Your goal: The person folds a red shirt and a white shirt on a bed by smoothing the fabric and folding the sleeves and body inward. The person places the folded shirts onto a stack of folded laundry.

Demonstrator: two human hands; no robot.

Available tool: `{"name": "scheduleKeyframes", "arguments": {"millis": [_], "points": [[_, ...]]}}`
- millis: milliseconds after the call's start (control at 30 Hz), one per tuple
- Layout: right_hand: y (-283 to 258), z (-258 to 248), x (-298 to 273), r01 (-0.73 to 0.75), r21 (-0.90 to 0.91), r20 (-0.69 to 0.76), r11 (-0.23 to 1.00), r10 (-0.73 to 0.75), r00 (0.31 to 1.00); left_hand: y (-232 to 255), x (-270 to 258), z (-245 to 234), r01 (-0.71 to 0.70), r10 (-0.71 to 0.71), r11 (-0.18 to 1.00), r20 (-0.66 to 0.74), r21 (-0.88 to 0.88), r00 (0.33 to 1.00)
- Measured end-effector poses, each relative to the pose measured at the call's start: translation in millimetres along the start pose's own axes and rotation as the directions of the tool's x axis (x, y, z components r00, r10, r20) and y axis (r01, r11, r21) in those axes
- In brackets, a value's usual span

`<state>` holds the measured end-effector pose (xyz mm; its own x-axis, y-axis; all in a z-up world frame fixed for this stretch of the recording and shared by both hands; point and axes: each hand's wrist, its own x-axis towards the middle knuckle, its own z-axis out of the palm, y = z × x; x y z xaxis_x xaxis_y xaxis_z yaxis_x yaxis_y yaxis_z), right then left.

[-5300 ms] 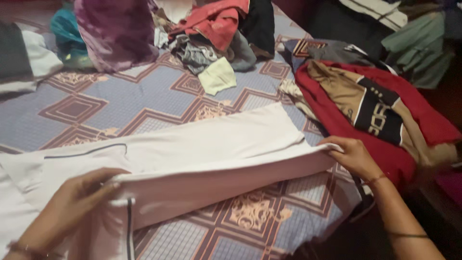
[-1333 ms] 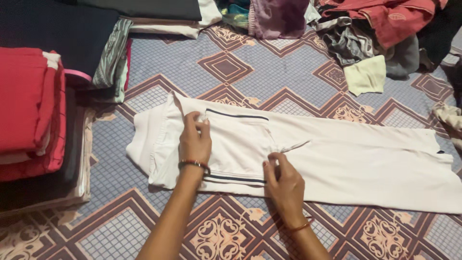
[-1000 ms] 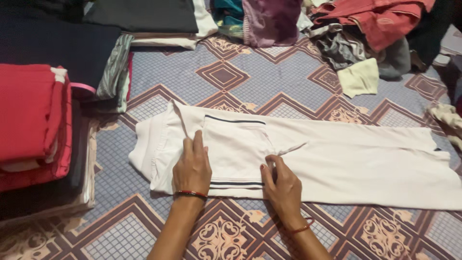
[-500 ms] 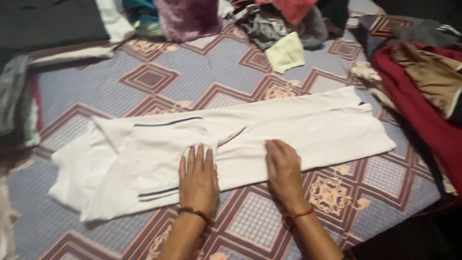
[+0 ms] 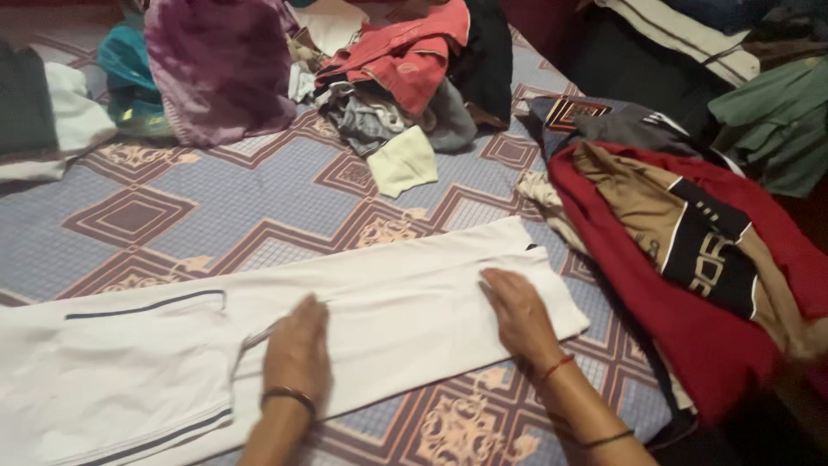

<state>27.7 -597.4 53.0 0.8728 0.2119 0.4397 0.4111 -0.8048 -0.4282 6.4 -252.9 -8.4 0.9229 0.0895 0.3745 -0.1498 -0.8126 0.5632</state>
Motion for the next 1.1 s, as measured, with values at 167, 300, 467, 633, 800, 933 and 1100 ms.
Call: {"name": "scheduleKeyframes", "arguments": {"millis": [167, 300, 467, 633, 800, 933, 1100], "points": [[61, -29, 33, 0.069, -0.113, -0.044, 0.991, -0.074, 0.996, 25, 40, -20, 0.058, -0.056, 0.998, 0.063, -0.024, 0.996], [78, -36, 46, 0.109, -0.149, -0.049, 0.983, -0.118, 0.992, 42, 44, -23, 0.179, -0.181, 0.983, 0.070, 0.037, 0.981], [75, -40, 53, 0.110, -0.114, -0.112, 0.987, -0.122, 0.986, 65, 35, -8, 0.330, -0.324, 0.939, -0.072, 0.096, 0.943], [25, 5, 37, -0.013, 0.054, -0.140, 0.998, 0.021, 0.990, 98, 27, 31, -0.071, 0.072, 0.991, -0.005, 0.116, 0.997], [3, 34, 11, 0.323, -0.010, 0.193, 0.946, -0.315, 0.929, 118, 35, 56, -0.248, 0.175, 0.909, 0.232, 0.334, 0.957], [67, 2, 26, 0.196, -0.349, 0.111, 0.916, -0.168, 0.980, 120, 35, 54, -0.139, 0.014, 0.929, 0.343, 0.343, 0.939], [85, -18, 13, -0.121, -0.407, -0.071, 0.906, 0.101, 0.992, 119, 35, 55, -0.157, 0.047, 0.922, 0.300, 0.354, 0.953]]}}
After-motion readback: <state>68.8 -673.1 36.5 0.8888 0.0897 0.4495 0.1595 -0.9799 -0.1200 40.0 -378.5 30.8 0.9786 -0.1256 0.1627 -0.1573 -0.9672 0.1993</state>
